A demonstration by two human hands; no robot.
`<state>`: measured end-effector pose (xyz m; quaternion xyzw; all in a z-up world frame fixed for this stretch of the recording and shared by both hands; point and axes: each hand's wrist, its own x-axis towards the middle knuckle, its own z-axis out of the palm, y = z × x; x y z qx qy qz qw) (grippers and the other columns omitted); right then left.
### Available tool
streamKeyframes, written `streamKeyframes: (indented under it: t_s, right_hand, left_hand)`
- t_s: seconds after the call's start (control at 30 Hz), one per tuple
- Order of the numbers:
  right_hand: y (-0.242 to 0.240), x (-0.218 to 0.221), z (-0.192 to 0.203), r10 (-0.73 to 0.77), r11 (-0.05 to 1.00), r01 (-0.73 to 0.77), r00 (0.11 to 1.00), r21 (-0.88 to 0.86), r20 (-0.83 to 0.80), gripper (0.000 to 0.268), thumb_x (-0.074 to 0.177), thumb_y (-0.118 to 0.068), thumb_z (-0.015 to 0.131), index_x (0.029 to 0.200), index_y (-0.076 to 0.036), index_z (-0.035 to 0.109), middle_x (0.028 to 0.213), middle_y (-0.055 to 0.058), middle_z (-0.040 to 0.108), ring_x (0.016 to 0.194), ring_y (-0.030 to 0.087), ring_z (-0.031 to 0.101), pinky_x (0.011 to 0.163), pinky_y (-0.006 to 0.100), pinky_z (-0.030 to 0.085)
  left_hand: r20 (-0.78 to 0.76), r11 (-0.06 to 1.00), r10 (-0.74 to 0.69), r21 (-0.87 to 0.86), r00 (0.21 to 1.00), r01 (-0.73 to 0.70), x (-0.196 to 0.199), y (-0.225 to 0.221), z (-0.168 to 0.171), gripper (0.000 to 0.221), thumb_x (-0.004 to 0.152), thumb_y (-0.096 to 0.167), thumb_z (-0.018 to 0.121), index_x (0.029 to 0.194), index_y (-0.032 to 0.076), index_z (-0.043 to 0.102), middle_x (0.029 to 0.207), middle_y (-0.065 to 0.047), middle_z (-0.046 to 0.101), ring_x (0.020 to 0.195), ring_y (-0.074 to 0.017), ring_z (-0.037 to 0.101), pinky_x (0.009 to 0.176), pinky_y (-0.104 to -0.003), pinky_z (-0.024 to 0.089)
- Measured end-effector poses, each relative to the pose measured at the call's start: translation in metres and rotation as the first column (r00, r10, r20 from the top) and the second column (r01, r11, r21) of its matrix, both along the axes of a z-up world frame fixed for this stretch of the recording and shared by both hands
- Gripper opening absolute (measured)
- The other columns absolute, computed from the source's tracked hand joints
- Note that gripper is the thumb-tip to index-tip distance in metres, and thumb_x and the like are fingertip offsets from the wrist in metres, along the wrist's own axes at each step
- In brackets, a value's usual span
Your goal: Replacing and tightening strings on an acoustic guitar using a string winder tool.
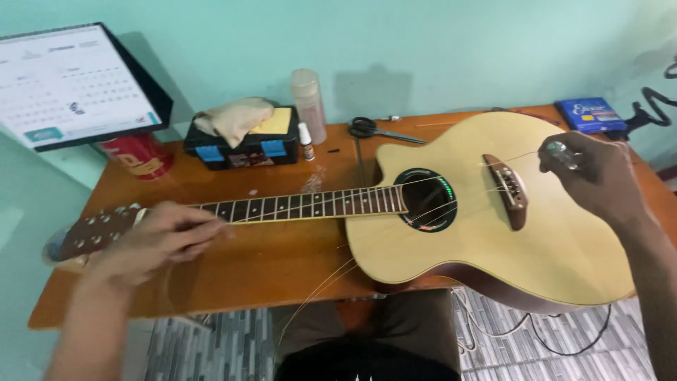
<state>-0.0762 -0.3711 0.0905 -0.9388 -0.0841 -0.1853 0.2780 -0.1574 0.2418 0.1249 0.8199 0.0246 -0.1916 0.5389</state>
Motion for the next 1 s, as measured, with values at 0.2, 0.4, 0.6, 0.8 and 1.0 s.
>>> streamKeyframes:
  t_s: [0.2,0.4,0.6,0.8,1.0]
  right_hand:
    - [-0.005,0.013,-0.001,-0.054,0.999,0.054,0.998,-0.005,-0.029,0.014,0.101,-0.009,0.059,0.099,-0.008,0.073,0.086,0.001,0.075,0.077,0.014,0.068,0.073,0.03,0.048]
    - [0.011,0.031,0.018,-0.071,0.997,0.075,0.988,0.025,-0.134,0.017,0.1,-0.018,0.061,0.105,-0.006,0.072,0.09,0.005,0.076,0.089,0.018,0.066,0.083,0.034,0.046]
    - [0.013,0.12,0.028,-0.067,0.991,0.069,0.998,-0.111,0.019,0.021,0.104,-0.033,0.071,0.109,-0.014,0.077,0.083,0.006,0.072,0.075,0.021,0.058,0.073,0.037,0.045]
    - [0.033,0.235,0.019,0.033,0.984,-0.037,0.999,-0.176,-0.027,0.015,0.099,-0.026,0.065,0.095,-0.018,0.078,0.075,0.001,0.071,0.068,0.019,0.059,0.073,0.036,0.044]
    - [0.051,0.326,-0.036,-0.034,0.97,-0.006,0.986,-0.241,-0.161,0.016,0.091,-0.029,0.068,0.097,-0.022,0.08,0.082,0.0,0.078,0.067,0.018,0.059,0.064,0.037,0.045]
  left_hand:
    - [-0.059,0.874,0.287,0.424,0.956,-0.236,-0.042,0.081,0.015,0.041,0.1,0.013,0.069,0.095,-0.016,0.097,0.063,-0.028,0.066,0.051,-0.0296,0.046,0.048,-0.034,0.031]
    - [0.027,0.764,0.05,0.643,0.998,-0.056,0.028,0.314,-0.095,0.035,0.098,0.017,0.065,0.111,0.009,0.097,0.088,-0.016,0.099,0.059,-0.0274,0.082,0.051,-0.033,0.065]
    - [0.379,0.819,0.081,0.502,0.922,-0.279,0.086,0.27,-0.053,0.029,0.111,0.01,0.058,0.122,-0.005,0.08,0.072,-0.028,0.068,0.056,-0.0339,0.054,0.052,-0.04,0.041]
    - [0.471,0.751,0.075,0.553,0.879,-0.361,0.127,0.157,-0.031,0.02,0.102,0.006,0.063,0.117,0.001,0.076,0.125,-0.019,0.072,0.116,-0.0341,0.064,0.1,-0.051,0.05]
    - [0.309,0.566,-0.162,0.807,0.937,-0.168,0.163,0.112,-0.06,0.022,0.097,0.02,0.065,0.117,0.017,0.077,0.116,-0.005,0.076,0.103,-0.0191,0.072,0.094,-0.036,0.057]
